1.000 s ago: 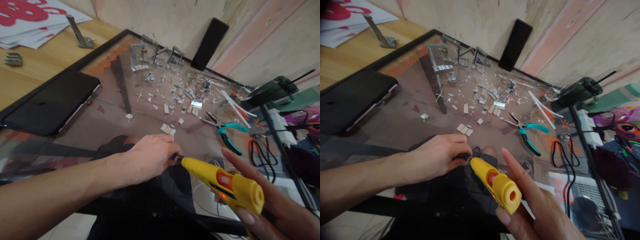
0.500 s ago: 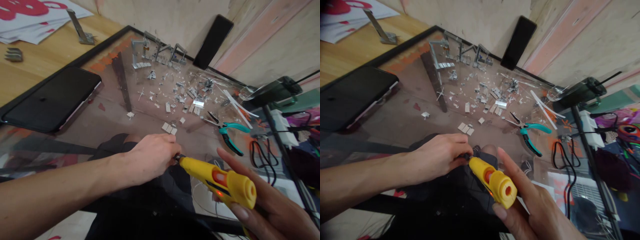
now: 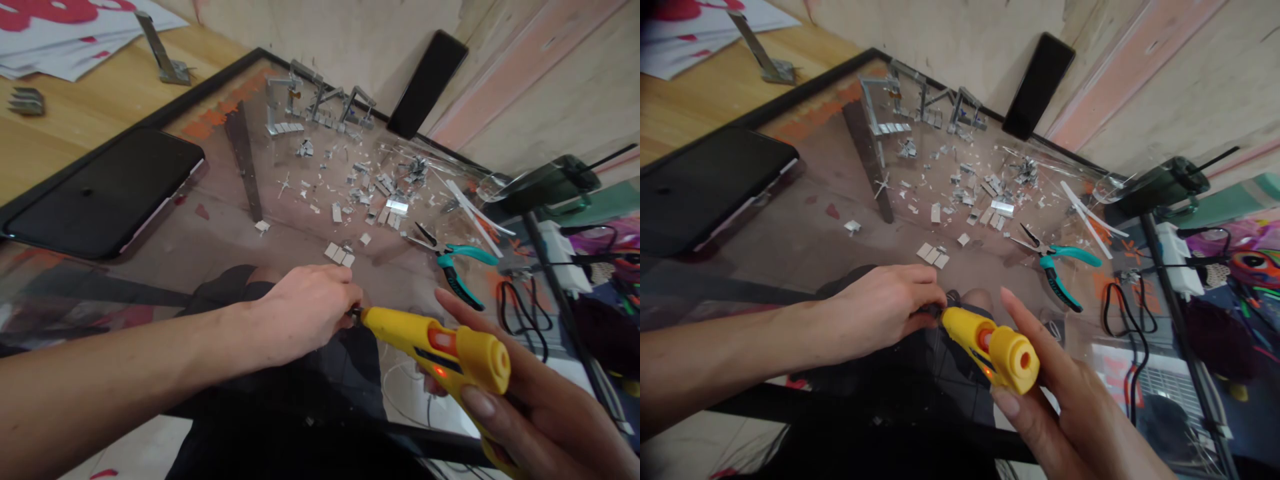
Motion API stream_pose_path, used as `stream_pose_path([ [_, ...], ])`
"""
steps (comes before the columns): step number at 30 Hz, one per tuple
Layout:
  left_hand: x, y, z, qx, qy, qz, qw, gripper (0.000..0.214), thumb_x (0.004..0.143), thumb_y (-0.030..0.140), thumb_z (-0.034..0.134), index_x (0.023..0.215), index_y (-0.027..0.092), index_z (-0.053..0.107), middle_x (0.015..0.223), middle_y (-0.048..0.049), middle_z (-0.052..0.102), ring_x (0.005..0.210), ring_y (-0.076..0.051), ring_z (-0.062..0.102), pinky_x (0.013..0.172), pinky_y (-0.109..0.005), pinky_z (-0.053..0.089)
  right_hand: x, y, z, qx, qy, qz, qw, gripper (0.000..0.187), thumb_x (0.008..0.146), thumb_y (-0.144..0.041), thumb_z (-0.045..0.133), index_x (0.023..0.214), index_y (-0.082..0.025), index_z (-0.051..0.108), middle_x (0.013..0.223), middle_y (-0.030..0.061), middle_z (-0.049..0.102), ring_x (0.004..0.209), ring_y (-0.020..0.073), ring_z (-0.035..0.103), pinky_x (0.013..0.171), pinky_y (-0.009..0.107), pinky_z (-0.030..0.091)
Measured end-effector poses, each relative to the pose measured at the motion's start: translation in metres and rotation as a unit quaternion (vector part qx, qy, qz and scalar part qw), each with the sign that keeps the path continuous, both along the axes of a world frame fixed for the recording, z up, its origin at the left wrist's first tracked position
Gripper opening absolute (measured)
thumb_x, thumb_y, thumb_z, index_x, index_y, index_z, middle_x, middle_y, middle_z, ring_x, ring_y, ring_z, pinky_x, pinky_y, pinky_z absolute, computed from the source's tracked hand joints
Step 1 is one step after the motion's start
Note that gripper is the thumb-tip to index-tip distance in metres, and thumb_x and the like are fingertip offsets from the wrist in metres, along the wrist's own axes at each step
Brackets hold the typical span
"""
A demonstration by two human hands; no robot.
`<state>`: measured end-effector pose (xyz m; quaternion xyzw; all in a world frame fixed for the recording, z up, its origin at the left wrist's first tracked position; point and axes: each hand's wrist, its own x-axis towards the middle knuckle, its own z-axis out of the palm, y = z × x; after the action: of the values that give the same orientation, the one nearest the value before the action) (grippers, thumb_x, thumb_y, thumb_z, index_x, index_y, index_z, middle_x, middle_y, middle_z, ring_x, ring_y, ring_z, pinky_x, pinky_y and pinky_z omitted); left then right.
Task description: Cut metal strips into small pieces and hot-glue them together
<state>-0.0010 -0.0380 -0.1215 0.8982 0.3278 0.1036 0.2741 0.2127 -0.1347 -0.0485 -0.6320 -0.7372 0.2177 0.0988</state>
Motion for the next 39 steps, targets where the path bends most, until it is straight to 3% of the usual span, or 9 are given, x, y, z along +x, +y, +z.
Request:
stream_pose_path([
  [6,0.0,0.0,0.002,0.003,0.004,0.002,1.0,0.012,0.077,0.021,0.057,0.087,0.022,0.064,0.08,-0.0008,0.057,0.071,-0.016,0.056,0.061,-0.027,0.04,0.002,0.001,-0.001,-0.016,0.022,0.012,1.0,0.061,0.083,-0.039,0.05,0.14,-0.027,0.03,0.111,0.0056,0.067,0.092,0.0231,0.066,0.068,0.024,0.056],
  [14,0.001,0.0,0.003,0.0,0.013,0.001,1.0,0.012,0.079,0.022,0.055,0.087,0.021,0.064,0.08,-0.0011,0.057,0.071,-0.015,0.056,0.06,-0.026,0.04,0.001,0.001,0.001,0.0,-0.023,0.007,1.0,0.064,0.081,-0.042,0.052,0.14,-0.027,0.031,0.106,0.0056,0.069,0.084,0.0244,0.069,0.06,0.025,0.057],
  [18,0.001,0.0,0.004,0.003,0.008,-0.003,1.0,0.012,0.078,0.019,0.055,0.086,0.02,0.064,0.079,-0.0013,0.058,0.072,-0.015,0.056,0.061,-0.026,0.04,-0.006,0.001,0.002,0.012,0.001,-0.004,1.0,0.062,0.081,-0.045,0.051,0.138,-0.031,0.033,0.093,0.0009,0.073,0.074,0.0214,0.07,0.056,0.024,0.058],
  [21,0.0,0.0,0.003,0.001,0.005,-0.004,1.0,0.012,0.078,0.019,0.055,0.086,0.019,0.064,0.08,-0.0019,0.059,0.074,-0.016,0.056,0.062,-0.026,0.04,-0.008,0.002,0.004,0.038,0.001,-0.008,0.999,0.058,0.081,-0.046,0.051,0.136,-0.034,0.036,0.094,-0.0014,0.073,0.073,0.0199,0.07,0.056,0.023,0.057],
  [26,0.001,0.0,0.003,0.002,0.01,-0.002,1.0,0.012,0.079,0.022,0.055,0.086,0.019,0.065,0.08,-0.0021,0.058,0.072,-0.016,0.056,0.061,-0.027,0.04,-0.008,0.005,0.005,0.011,-0.024,0.02,0.999,0.063,0.081,-0.042,0.051,0.139,-0.022,0.034,0.105,0.0069,0.07,0.079,0.0228,0.07,0.059,0.023,0.057],
  [32,0.001,0.0,0.003,0.007,0.014,-0.008,1.0,0.012,0.078,0.02,0.055,0.086,0.019,0.064,0.08,-0.0023,0.059,0.073,-0.016,0.056,0.062,-0.026,0.04,-0.01,0.001,0.004,0.03,-0.009,-0.009,0.999,0.06,0.081,-0.045,0.05,0.138,-0.032,0.034,0.098,0.0008,0.072,0.063,0.0188,0.07,0.059,0.025,0.058],
  [36,0.001,0.0,0.002,0.009,0.015,-0.009,1.0,0.013,0.079,0.021,0.054,0.087,0.018,0.064,0.081,-0.0027,0.059,0.075,-0.017,0.056,0.063,-0.027,0.041,-0.008,0.001,0.005,0.009,-0.011,0.009,1.0,0.061,0.082,-0.044,0.05,0.139,-0.027,0.034,0.1,0.0037,0.071,0.076,0.0228,0.07,0.056,0.024,0.058],
  [39,0.001,0.0,0.001,0.01,0.011,-0.009,1.0,0.012,0.078,0.021,0.055,0.087,0.019,0.063,0.081,-0.0021,0.059,0.075,-0.017,0.056,0.064,-0.027,0.041,-0.007,0.0,0.004,0.037,-0.007,0.017,0.999,0.058,0.084,-0.044,0.047,0.138,-0.032,0.032,0.101,0.0011,0.071,0.079,0.0228,0.07,0.054,0.025,0.058],
])
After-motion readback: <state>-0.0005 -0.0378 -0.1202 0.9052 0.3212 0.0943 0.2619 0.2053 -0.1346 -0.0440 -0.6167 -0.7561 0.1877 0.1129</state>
